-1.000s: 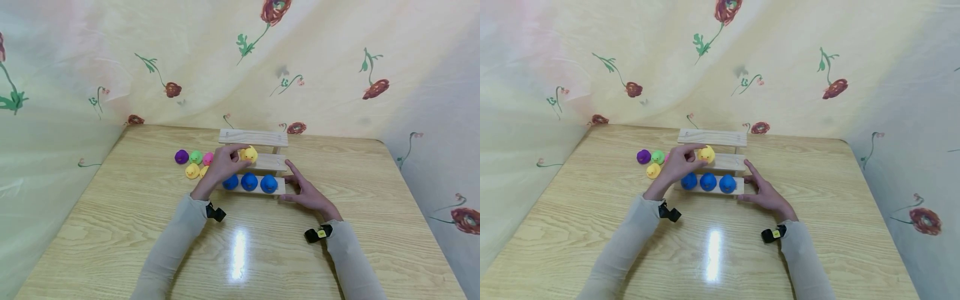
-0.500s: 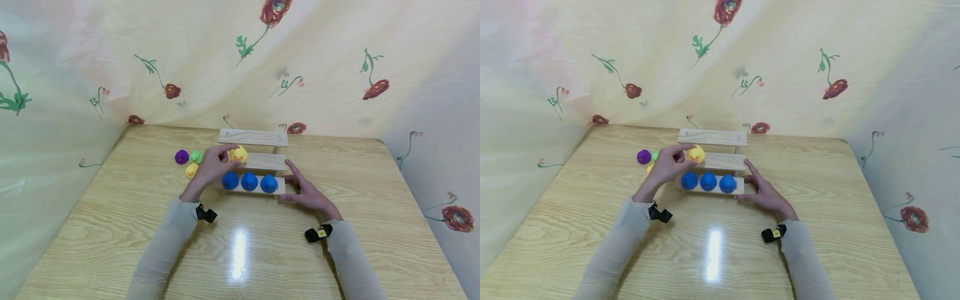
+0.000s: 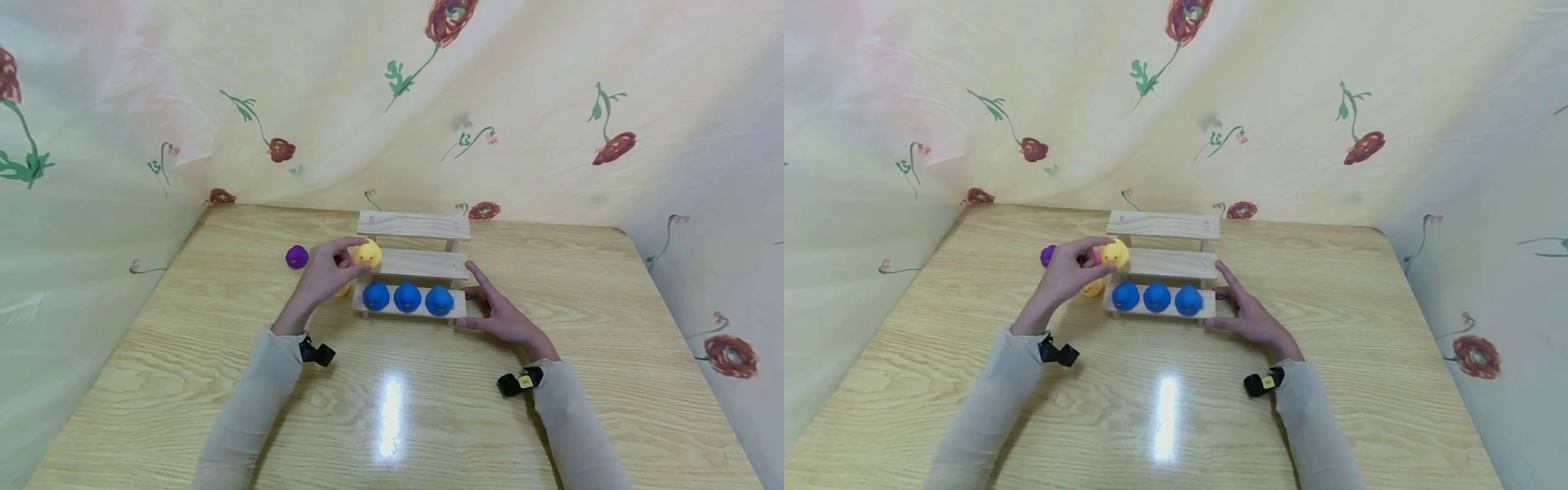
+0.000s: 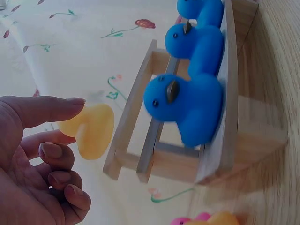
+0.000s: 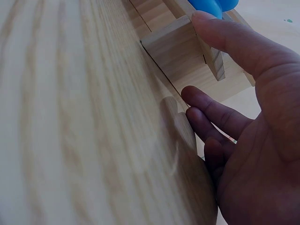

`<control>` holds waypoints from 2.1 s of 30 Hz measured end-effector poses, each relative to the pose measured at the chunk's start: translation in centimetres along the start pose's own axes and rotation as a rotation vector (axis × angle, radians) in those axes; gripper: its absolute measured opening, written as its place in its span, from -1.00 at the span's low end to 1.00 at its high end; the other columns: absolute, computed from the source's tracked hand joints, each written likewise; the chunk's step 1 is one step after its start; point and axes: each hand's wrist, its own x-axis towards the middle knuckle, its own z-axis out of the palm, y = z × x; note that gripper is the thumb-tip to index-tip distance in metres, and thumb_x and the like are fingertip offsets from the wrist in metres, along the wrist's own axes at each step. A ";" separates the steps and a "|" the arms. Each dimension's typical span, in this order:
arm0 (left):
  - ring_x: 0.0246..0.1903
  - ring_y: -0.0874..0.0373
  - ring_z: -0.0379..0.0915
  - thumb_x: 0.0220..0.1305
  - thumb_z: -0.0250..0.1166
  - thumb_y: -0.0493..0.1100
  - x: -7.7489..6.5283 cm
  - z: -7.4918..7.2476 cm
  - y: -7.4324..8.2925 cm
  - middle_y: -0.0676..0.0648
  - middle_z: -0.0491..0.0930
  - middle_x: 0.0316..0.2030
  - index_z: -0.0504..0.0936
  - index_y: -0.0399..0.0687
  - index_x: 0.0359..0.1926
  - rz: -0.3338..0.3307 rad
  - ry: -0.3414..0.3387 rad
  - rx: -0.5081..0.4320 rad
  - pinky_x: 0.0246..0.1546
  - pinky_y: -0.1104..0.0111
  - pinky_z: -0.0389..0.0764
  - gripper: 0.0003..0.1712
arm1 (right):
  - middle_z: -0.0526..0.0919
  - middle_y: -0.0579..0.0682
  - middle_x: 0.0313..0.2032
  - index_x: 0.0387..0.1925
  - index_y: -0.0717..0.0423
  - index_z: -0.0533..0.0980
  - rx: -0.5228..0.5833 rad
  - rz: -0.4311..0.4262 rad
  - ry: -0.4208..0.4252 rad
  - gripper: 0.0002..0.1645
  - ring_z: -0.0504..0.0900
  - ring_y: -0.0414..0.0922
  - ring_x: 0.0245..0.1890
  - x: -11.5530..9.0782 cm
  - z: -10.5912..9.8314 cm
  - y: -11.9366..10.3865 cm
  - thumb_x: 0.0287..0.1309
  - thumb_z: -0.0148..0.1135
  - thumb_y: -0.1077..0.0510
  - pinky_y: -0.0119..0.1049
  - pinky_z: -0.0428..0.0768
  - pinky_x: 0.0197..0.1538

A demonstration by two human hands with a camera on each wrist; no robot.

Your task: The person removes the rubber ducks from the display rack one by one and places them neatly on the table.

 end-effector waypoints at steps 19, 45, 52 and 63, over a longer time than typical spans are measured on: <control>-0.62 0.27 0.15 0.21 0.43 -0.24 -2.5 -3.7 -3.2 0.02 0.26 -0.60 0.63 -0.24 0.16 -0.004 0.069 0.075 -0.58 0.46 0.20 -0.52 | 0.47 0.25 0.29 0.56 -0.53 -0.30 -0.021 -0.020 0.013 0.31 0.40 0.18 0.35 -0.3 0.7 0.7 0.17 0.44 0.10 0.06 0.22 0.40; -0.64 0.35 0.15 0.23 0.39 -0.29 -4.4 -8.2 -7.9 0.06 0.29 -0.61 0.59 -0.32 0.18 -0.078 0.125 0.101 -0.60 0.46 0.24 -0.51 | 0.45 0.28 0.30 0.57 -0.51 -0.30 -0.027 -0.034 0.021 0.31 0.36 0.22 0.38 -0.5 1.0 0.8 0.17 0.43 0.12 0.12 0.22 0.39; -0.62 0.33 0.20 0.22 0.38 -0.29 -4.6 -8.7 -8.9 0.08 0.33 -0.60 0.57 -0.34 0.19 -0.132 0.116 0.125 -0.60 0.46 0.26 -0.49 | 0.44 0.28 0.30 0.57 -0.51 -0.30 -0.034 -0.033 0.022 0.31 0.36 0.22 0.38 -0.5 1.0 0.9 0.17 0.43 0.11 0.10 0.23 0.38; -0.65 0.36 0.19 0.23 0.39 -0.27 -4.8 -8.8 -10.6 0.09 0.36 -0.61 0.50 -0.43 0.25 -0.156 0.067 0.105 -0.65 0.46 0.23 -0.41 | 0.44 0.29 0.31 0.56 -0.52 -0.29 -0.029 -0.036 0.023 0.31 0.36 0.24 0.39 -0.4 1.0 1.1 0.17 0.44 0.12 0.15 0.23 0.37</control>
